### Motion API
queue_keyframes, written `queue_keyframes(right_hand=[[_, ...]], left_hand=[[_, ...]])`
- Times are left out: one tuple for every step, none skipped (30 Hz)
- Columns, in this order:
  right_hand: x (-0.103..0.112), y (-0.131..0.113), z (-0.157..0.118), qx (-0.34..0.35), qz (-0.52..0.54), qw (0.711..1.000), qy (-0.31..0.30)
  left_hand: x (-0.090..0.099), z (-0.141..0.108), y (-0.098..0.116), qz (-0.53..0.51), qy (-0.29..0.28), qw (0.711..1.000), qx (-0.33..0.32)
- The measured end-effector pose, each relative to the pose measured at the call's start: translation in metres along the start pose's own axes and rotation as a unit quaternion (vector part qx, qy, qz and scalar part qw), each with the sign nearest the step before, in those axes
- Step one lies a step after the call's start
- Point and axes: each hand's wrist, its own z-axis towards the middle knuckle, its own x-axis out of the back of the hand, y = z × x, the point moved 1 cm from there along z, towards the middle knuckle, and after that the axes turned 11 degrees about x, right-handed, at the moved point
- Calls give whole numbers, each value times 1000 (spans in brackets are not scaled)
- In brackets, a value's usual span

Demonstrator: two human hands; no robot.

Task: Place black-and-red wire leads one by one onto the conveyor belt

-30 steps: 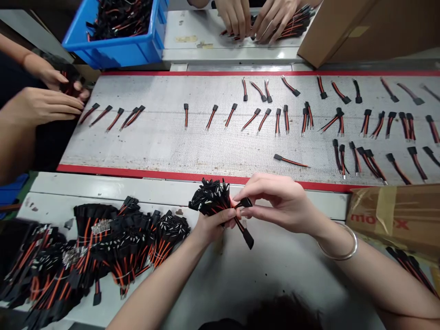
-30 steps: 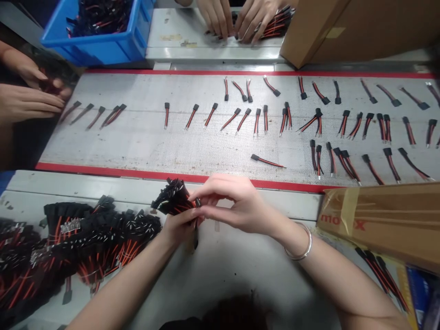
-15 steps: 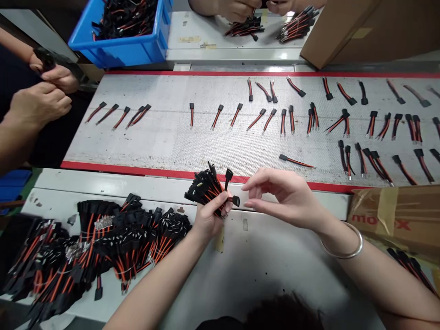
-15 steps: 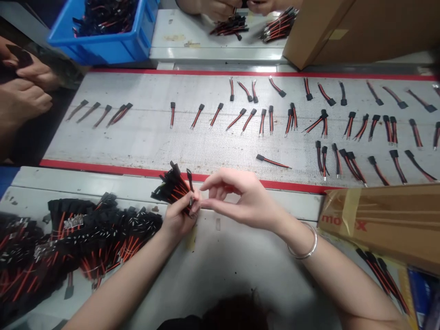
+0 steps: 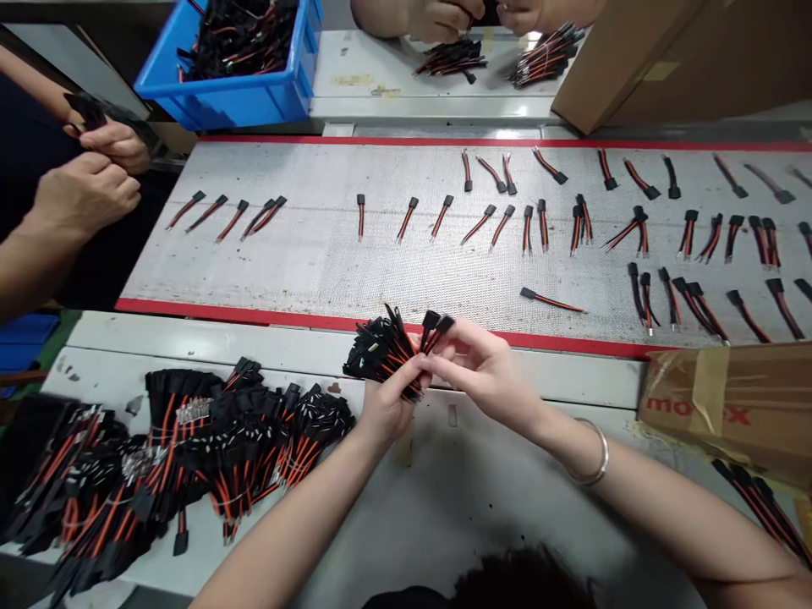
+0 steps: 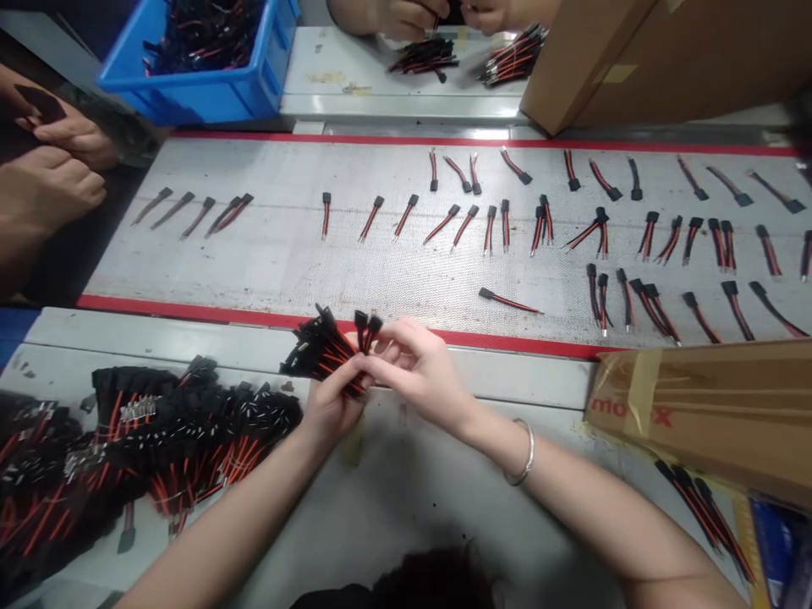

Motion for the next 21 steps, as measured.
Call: queue_keyframes(right_hand=[[-4,3,-2,-7,19,1000,20],[-8,5,-4,-5,26,999,43],[-9,5,-4,0,23,998,65],[-8,5,-3,6,16,996,86],[-4,3,0,10,9,995,101],[3,0,5,8,2,994,109],[13,-2,11,2,-11,993,116],[25,-4,18,-9,-34,993,109],[38,-4,25,-27,-70,993,95],[52,-4,32,-44,-119,989,79],[65,-3,39,-64,-186,979,45],[76,-1,44,-72,-268,961,-3],[85,1,47,-62,-348,935,-23],[92,2,49,-43,-422,905,-23],[96,3,49,-17,-483,876,-7],[97,3,47,12,-522,853,20],[96,1,45,37,-537,842,37],[92,-2,42,52,-531,845,35],[87,-6,38,59,-509,859,17],[80,-11,35,62,-478,876,-9],[73,-17,32,62,-445,893,-33]], left_hand=[[-1,0,-1,12,-4,1000,-6],[-1,-1,-2,27,-4,1000,-10],[-1,-1,-2,42,-1,999,-13],[-1,-2,-3,54,2,998,-18],[-1,-3,-3,65,3,998,-21],[-1,-4,-3,76,0,997,-25],[-1,-5,-3,88,-8,996,-28],[-1,-6,-3,101,-17,994,-30],[-1,-7,-3,116,-23,993,-32],[-1,-8,-3,130,-27,991,-32],[-1,-8,-3,144,-26,989,-29],[0,-9,-3,157,-24,987,-27],[0,-9,-2,171,-21,985,-25],[1,-9,-2,186,-18,982,-24],[1,-10,-1,203,-16,979,-24],[2,-10,-1,219,-16,975,-24],[3,-10,0,231,-16,973,-23],[4,-10,1,240,-18,971,-19],[4,-10,2,245,-22,969,-15],[5,-10,2,249,-26,968,-11],[6,-10,3,255,-29,966,-9]])
